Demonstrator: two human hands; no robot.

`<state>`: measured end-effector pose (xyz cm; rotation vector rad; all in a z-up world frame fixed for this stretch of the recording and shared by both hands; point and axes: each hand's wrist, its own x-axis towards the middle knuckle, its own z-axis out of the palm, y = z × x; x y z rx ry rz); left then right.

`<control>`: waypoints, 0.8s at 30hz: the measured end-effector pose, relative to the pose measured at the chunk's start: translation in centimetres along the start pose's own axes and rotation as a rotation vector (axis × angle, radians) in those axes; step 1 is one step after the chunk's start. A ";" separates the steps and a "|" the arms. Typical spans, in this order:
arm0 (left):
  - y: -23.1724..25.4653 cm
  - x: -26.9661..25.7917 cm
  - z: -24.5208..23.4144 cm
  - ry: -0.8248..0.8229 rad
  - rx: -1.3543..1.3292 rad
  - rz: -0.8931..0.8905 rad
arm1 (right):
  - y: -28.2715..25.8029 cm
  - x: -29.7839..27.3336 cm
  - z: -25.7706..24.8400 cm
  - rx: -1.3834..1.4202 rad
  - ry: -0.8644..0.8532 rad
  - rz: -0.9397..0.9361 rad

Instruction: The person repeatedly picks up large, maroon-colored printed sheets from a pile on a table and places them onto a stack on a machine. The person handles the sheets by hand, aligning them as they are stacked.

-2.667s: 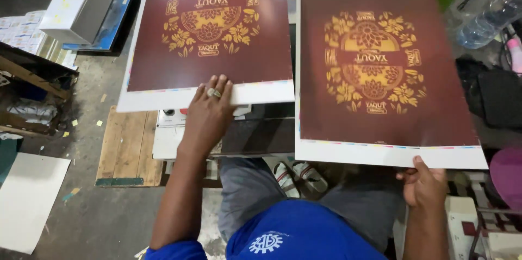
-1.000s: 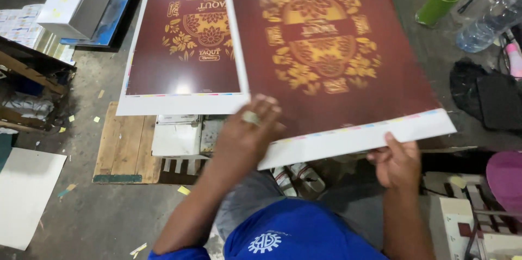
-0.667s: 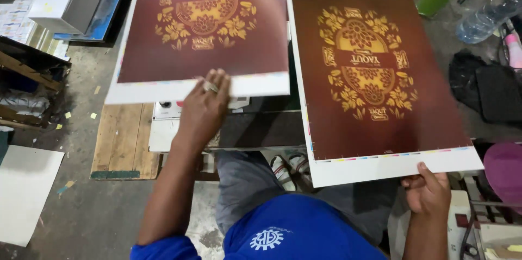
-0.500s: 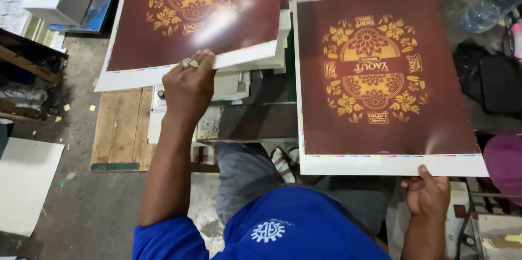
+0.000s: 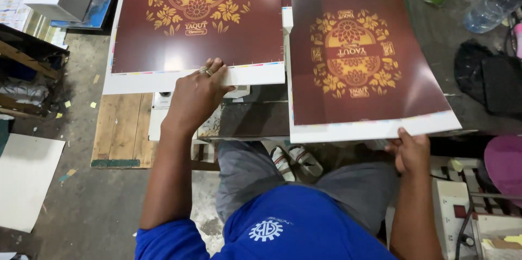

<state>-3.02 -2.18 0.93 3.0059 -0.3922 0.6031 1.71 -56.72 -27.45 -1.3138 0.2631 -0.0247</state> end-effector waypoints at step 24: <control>15.0 0.6 1.7 0.335 -0.133 0.260 | -9.1 -8.8 19.5 0.035 -0.600 -0.095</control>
